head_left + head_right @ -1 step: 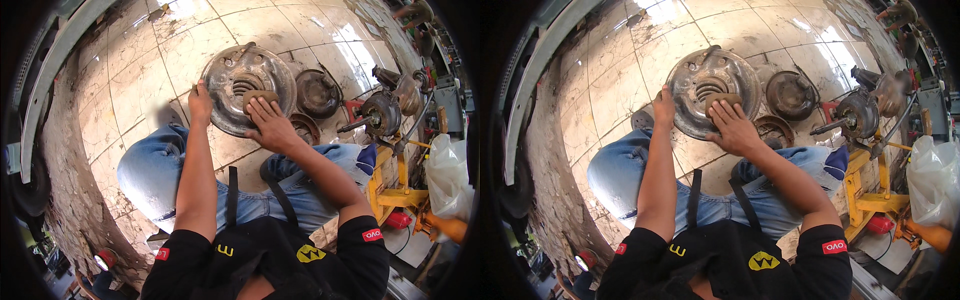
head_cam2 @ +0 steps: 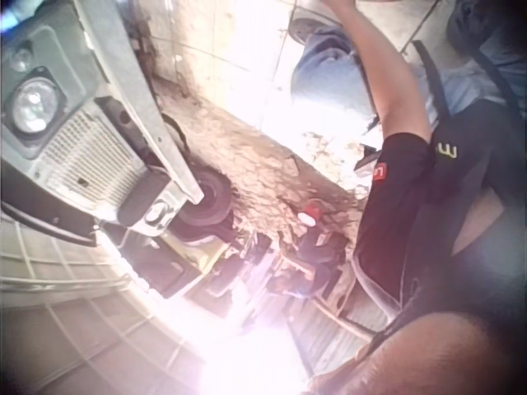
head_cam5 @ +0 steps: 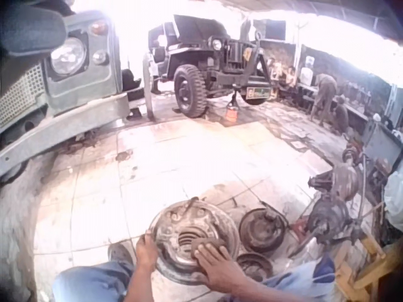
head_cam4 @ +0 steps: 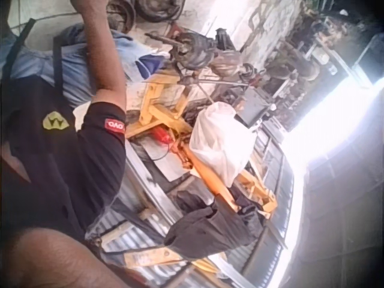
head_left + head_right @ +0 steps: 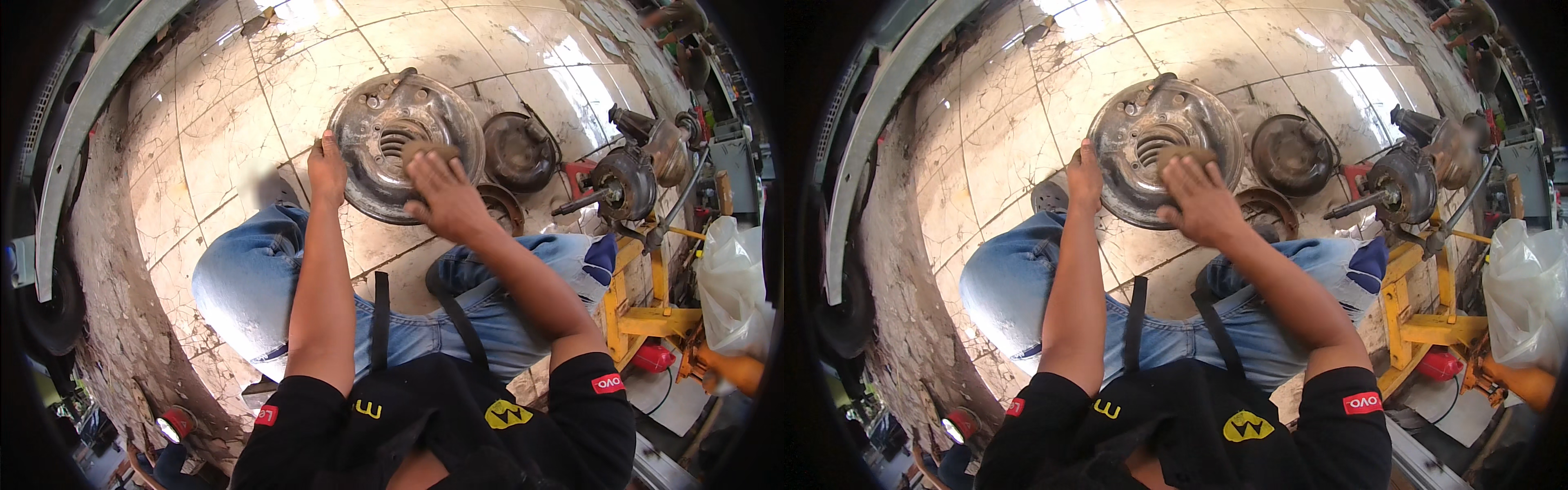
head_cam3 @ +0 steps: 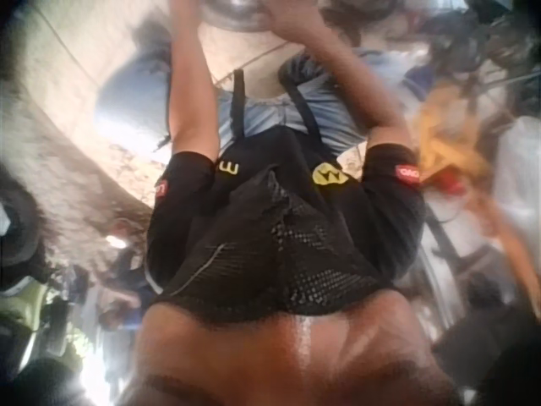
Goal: The person sits on the floor and scrubs a brake drum with a wire brush, rotating it to clean the inner and outer surfaces. The person continues scrubbing the same drum repeatedly throughout the clip.
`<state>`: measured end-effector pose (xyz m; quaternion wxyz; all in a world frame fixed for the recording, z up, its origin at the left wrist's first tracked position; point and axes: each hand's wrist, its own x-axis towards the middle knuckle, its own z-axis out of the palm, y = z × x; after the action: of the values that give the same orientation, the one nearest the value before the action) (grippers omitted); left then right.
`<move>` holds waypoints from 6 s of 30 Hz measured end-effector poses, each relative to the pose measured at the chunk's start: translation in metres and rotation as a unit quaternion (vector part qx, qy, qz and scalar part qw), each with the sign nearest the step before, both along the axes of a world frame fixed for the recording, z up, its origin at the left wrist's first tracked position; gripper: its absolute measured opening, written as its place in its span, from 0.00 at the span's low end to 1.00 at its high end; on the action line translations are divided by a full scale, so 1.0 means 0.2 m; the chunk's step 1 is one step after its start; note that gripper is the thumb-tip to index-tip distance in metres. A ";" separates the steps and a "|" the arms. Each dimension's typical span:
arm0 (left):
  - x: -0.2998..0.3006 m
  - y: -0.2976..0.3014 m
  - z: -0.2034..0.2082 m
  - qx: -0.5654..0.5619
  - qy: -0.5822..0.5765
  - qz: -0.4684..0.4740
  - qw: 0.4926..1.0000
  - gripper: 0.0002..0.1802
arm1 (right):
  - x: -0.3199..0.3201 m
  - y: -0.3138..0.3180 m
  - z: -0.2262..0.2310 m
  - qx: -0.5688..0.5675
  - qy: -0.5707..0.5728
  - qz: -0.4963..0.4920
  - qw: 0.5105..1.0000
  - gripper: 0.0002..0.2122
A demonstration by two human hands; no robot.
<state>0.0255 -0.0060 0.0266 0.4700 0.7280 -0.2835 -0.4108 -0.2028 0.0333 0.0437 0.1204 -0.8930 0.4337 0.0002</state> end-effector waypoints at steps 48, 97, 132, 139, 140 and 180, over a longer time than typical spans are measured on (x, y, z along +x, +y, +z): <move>-0.03 0.00 0.01 -0.040 0.028 0.022 0.999 0.31 | 0.08 0.13 -0.01 -0.041 -0.031 0.035 0.998 0.32; -0.02 -0.01 -0.06 -0.119 0.169 0.089 0.974 0.33 | 0.01 -0.11 0.07 -0.056 -0.340 -0.138 0.929 0.13; -0.09 0.09 0.18 -0.163 0.117 0.049 0.979 0.29 | -0.35 -0.27 0.02 0.255 -0.651 -0.446 0.559 0.18; 0.09 0.16 0.25 -0.218 0.204 -0.014 0.954 0.25 | -0.30 -0.25 0.08 0.211 -0.645 -0.403 0.614 0.17; 0.11 0.18 0.27 -0.224 0.224 -0.024 0.948 0.25 | -0.29 -0.25 0.09 0.221 -0.645 -0.404 0.609 0.17; 0.09 0.14 -0.06 -0.050 0.292 0.032 0.955 0.28 | -0.23 -0.36 -0.17 0.218 -0.567 -0.449 0.656 0.19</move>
<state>0.0437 0.0223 0.0147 0.5812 0.5605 -0.1304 -0.5753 -0.2488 -0.0395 0.0106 0.5192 -0.3649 0.6168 -0.4657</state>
